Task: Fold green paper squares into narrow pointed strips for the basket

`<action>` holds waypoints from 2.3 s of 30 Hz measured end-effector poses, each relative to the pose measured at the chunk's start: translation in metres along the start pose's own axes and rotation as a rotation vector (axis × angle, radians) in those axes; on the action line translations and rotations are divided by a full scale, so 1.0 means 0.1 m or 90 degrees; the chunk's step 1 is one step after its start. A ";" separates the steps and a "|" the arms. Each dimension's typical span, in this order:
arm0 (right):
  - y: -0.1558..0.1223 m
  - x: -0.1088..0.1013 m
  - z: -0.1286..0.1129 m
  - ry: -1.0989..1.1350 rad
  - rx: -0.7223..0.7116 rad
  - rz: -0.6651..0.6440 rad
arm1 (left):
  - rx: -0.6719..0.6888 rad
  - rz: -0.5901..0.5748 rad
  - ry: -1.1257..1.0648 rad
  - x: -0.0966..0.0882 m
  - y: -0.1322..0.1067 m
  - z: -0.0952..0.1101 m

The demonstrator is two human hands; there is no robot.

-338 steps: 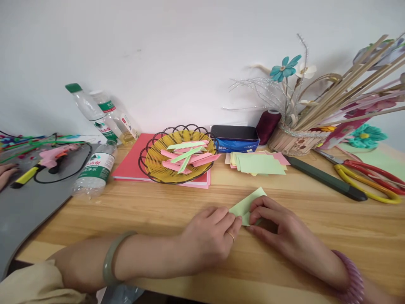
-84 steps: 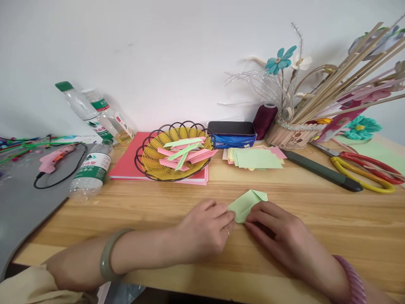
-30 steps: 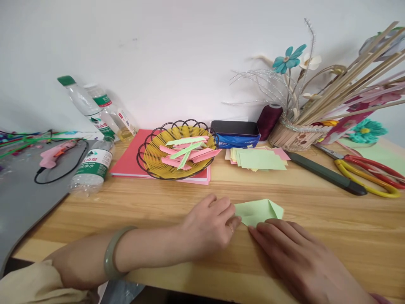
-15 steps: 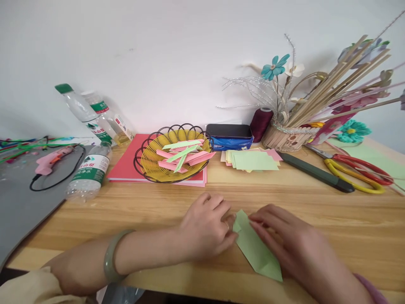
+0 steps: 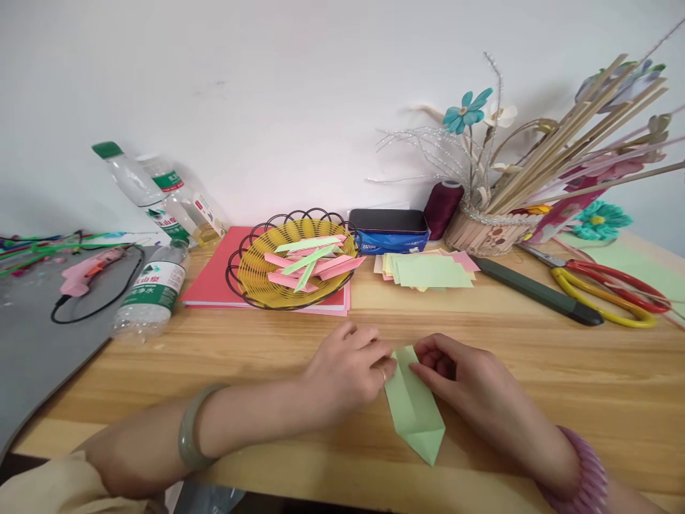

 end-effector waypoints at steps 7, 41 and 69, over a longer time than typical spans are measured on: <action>0.07 0.01 -0.03 -0.069 0.007 0.033 | 0.017 0.002 0.000 -0.01 -0.01 -0.02; -0.22 0.06 -0.10 -0.119 -0.338 0.093 | 0.025 -0.026 0.016 -0.01 0.00 -0.06; -0.28 0.10 -0.14 -0.131 -0.329 0.126 | 0.027 -0.006 0.036 -0.03 0.00 -0.03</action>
Point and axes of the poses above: each hand's wrist, its own y-axis towards the middle knuckle, its own x-axis out of the palm, z = x × y, the point moved 4 cm from there along y, towards the middle knuckle, and after that the axes turned 5 degrees about x, right-handed, at the moved point
